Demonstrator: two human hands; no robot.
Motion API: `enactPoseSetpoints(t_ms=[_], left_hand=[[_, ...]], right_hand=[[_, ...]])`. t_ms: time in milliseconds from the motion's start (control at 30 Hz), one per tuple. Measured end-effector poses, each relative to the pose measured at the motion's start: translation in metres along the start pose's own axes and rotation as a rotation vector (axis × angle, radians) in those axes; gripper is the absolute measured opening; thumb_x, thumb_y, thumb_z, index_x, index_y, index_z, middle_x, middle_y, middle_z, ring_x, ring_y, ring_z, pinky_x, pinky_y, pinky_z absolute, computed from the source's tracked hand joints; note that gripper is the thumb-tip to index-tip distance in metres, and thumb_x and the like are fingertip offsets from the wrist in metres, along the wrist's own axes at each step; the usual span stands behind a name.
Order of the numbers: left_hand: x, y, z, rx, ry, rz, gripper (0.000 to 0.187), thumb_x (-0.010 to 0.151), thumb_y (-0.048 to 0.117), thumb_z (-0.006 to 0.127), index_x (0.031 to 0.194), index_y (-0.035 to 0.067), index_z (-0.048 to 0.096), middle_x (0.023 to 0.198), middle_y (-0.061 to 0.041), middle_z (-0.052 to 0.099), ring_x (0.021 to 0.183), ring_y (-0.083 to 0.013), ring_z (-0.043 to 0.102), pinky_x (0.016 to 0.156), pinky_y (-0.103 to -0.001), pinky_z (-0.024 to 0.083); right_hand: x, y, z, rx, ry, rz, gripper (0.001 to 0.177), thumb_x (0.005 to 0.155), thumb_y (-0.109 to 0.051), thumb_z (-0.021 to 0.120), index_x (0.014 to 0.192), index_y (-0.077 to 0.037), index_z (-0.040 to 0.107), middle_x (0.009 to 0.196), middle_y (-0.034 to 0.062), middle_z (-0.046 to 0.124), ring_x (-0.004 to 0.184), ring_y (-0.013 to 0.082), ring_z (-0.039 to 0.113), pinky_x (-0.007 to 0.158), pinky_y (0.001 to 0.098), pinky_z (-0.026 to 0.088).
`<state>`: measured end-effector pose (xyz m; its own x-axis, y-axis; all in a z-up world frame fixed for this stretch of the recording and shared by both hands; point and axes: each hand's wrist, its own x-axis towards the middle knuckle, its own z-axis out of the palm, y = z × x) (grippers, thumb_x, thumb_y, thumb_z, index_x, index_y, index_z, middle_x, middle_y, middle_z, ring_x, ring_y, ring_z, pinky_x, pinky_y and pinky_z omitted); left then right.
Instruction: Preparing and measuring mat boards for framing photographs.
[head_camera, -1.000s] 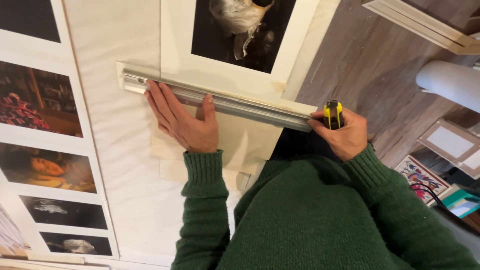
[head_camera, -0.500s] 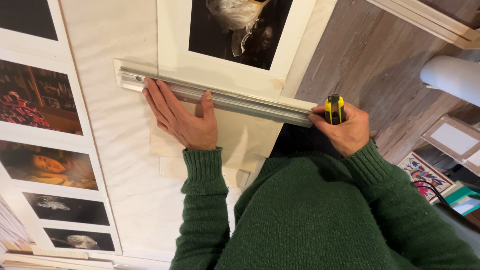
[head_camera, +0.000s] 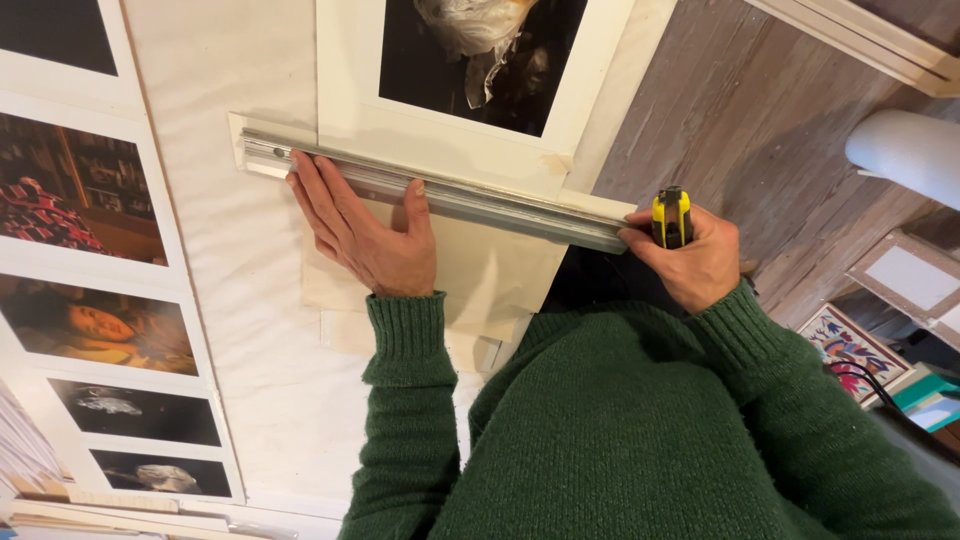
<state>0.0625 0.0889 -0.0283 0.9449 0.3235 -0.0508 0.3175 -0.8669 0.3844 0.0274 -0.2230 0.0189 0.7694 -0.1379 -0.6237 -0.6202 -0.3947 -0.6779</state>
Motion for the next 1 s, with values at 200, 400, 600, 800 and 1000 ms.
enactPoseSetpoints(t_ms=[200,400,600,800,1000], left_hand=[[0.001,0.001,0.0,-0.015,-0.004,0.007,0.093,0.105,0.059,0.063,0.167,0.001,0.024,0.177,-0.011,0.02,0.167,-0.0342,0.018,0.136,-0.057,0.021],[0.002,0.002,-0.002,-0.004,-0.012,-0.002,0.093,0.105,0.058,0.063,0.166,0.001,0.024,0.176,-0.011,0.019,0.166,-0.0343,0.018,0.135,-0.057,0.021],[0.001,0.003,-0.003,0.004,-0.01,-0.001,0.093,0.105,0.059,0.063,0.167,0.001,0.024,0.176,-0.011,0.02,0.166,-0.0341,0.018,0.135,-0.057,0.021],[0.0,-0.001,0.0,-0.007,0.01,0.016,0.093,0.105,0.058,0.065,0.166,0.001,0.024,0.176,-0.012,0.02,0.166,-0.0344,0.018,0.135,-0.057,0.021],[-0.009,-0.003,0.002,-0.069,0.056,0.046,0.087,0.104,0.051,0.07,0.163,0.001,0.031,0.174,-0.013,0.024,0.164,-0.0371,0.022,0.133,-0.058,0.024]], right_hand=[[0.0,0.002,0.001,0.005,0.001,0.003,0.018,0.087,-0.008,0.083,0.103,-0.001,0.076,0.093,0.0022,0.073,0.085,0.0072,0.065,0.078,0.0246,0.055],[0.0,0.004,0.002,0.0,0.007,0.004,0.019,0.087,-0.008,0.083,0.103,-0.001,0.076,0.093,0.0018,0.073,0.085,0.007,0.065,0.078,0.0244,0.055],[-0.001,0.003,0.002,0.008,-0.003,0.006,0.019,0.087,-0.008,0.083,0.103,-0.001,0.076,0.093,0.0016,0.072,0.084,0.0066,0.065,0.077,0.0241,0.055],[0.0,0.006,0.002,0.004,-0.009,0.003,0.019,0.087,-0.008,0.083,0.103,-0.001,0.075,0.092,0.0015,0.073,0.084,0.0066,0.065,0.077,0.024,0.055],[0.002,0.005,0.0,0.023,-0.026,-0.026,0.018,0.088,-0.009,0.082,0.104,-0.001,0.075,0.093,0.0011,0.073,0.085,0.0065,0.065,0.078,0.0241,0.055]])
